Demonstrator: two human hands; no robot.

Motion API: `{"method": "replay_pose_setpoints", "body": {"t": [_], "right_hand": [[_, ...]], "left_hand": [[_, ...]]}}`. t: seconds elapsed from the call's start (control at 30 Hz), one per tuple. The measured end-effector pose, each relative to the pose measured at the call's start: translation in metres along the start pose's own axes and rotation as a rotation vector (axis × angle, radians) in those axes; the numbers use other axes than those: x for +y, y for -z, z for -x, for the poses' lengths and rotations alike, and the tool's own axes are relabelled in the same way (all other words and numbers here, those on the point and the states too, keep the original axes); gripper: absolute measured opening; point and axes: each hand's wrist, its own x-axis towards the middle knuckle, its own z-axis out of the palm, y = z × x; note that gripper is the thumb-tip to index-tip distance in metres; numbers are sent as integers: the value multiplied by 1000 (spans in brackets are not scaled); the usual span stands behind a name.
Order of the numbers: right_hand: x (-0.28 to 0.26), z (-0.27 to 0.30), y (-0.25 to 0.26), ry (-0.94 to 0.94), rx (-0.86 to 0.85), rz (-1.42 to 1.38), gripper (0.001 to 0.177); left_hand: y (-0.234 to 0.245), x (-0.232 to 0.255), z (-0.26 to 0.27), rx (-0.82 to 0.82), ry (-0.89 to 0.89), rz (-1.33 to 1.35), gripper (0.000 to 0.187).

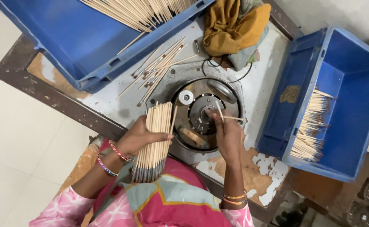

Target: Processing and bundling incense sticks using an industrial machine.

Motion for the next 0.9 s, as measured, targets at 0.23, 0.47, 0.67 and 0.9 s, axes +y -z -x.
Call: {"method": "replay_pose_setpoints", "body": {"t": [0.23, 0.47, 0.67, 0.9], "right_hand": [[-8, 40, 9, -61, 113, -455, 16], [5, 11, 16, -260, -155, -48, 18], [19, 7, -14, -180, -49, -1, 14], [0, 43, 2, -571, 99, -837, 22]], "left_hand": [[-32, 48, -7, -48, -226, -399, 49], [-22, 26, -18, -47, -82, -126, 45], [-8, 4, -5, 21, 147, 251, 45], [-29, 31, -5, -76, -192, -222, 49]]}}
